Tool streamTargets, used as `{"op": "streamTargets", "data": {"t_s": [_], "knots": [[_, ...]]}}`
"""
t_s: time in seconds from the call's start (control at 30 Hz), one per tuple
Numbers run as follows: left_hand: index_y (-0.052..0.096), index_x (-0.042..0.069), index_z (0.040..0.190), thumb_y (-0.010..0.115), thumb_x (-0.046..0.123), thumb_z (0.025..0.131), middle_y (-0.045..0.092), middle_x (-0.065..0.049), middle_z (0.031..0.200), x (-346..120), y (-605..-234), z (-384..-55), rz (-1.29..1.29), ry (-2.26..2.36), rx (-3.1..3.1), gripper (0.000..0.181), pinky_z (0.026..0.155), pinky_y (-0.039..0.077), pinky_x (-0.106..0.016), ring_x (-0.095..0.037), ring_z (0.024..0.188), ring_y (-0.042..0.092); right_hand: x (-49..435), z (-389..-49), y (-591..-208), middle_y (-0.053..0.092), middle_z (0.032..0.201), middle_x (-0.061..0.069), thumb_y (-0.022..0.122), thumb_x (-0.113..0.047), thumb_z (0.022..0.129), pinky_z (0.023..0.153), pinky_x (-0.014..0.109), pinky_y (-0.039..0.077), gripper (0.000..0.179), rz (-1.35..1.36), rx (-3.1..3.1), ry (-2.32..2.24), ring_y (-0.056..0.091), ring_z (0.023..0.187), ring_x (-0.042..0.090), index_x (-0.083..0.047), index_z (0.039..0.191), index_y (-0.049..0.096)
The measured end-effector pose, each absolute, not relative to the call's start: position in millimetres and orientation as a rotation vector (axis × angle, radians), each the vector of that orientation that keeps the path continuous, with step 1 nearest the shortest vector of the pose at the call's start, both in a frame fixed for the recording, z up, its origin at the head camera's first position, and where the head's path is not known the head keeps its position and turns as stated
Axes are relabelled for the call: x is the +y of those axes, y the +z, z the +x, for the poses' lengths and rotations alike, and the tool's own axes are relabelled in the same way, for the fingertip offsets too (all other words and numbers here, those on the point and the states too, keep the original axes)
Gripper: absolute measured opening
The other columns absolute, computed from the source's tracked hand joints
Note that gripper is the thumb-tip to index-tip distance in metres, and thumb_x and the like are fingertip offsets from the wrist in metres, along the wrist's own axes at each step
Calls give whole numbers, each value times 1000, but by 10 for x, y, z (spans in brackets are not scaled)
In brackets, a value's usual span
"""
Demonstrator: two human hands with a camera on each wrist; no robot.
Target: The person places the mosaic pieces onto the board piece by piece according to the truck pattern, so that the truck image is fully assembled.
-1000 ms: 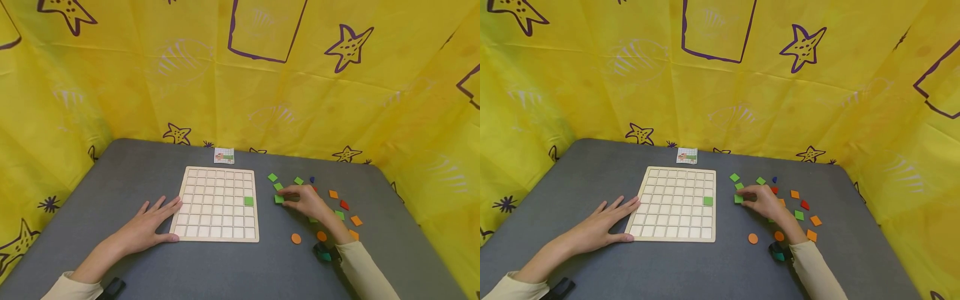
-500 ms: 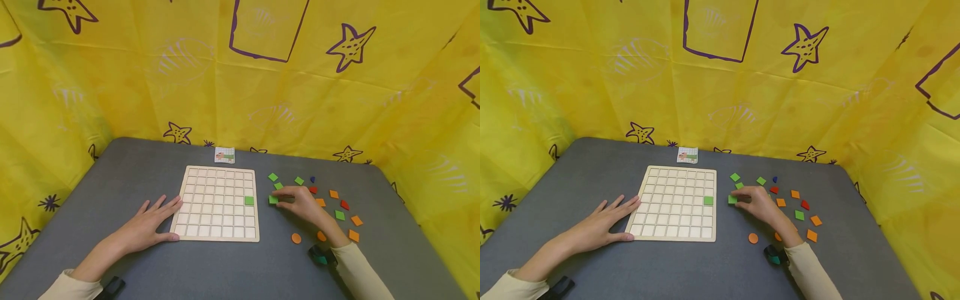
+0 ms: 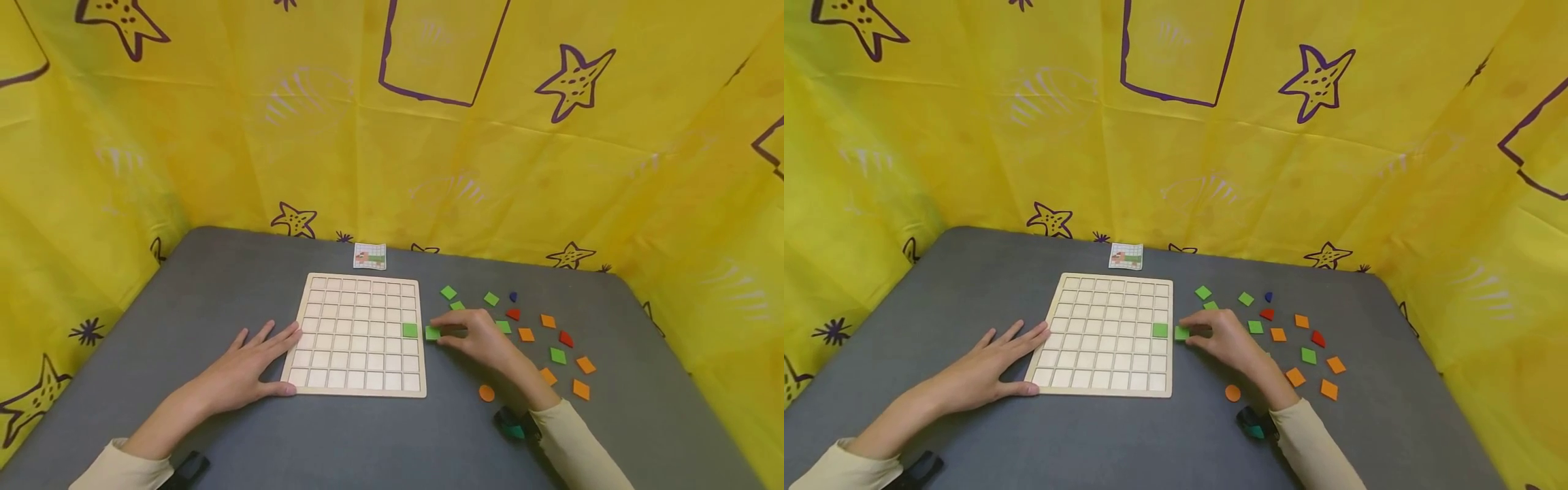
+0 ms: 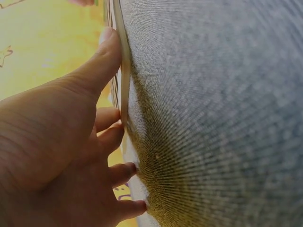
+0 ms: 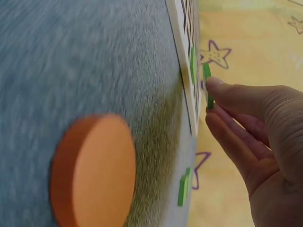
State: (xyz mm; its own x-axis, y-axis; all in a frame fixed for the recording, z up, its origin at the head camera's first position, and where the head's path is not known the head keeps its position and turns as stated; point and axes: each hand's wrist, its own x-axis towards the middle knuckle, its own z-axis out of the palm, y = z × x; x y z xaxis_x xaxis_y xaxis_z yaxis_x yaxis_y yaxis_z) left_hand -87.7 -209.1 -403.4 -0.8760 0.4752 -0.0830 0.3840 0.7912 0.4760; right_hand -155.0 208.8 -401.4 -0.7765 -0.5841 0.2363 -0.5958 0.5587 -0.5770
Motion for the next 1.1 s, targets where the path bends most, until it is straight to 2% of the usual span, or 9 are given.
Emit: {"op": "streamTargets", "data": {"t_s": [0.37,1.1], "knots": [[34,14,154,65,66,78,30,-9,159,-2088,-4041,-892,673,680,2777,98,106,7,-73,-49,144,16,1895,-1497,-4012,74,105,0,81,-9,81,83,29,56,30,1138,-2748,989,69,98,14,-8,110,75],[34,15,154,66,65,78,29,-8,159,-2089,-4056,-891,656,693,2772,97,107,5,-72,-48,145,16,1742,-1462,-4061,73,106,2,81,-8,81,84,32,55,29,1189,-2772,982,69,98,15,-6,109,74]]}}
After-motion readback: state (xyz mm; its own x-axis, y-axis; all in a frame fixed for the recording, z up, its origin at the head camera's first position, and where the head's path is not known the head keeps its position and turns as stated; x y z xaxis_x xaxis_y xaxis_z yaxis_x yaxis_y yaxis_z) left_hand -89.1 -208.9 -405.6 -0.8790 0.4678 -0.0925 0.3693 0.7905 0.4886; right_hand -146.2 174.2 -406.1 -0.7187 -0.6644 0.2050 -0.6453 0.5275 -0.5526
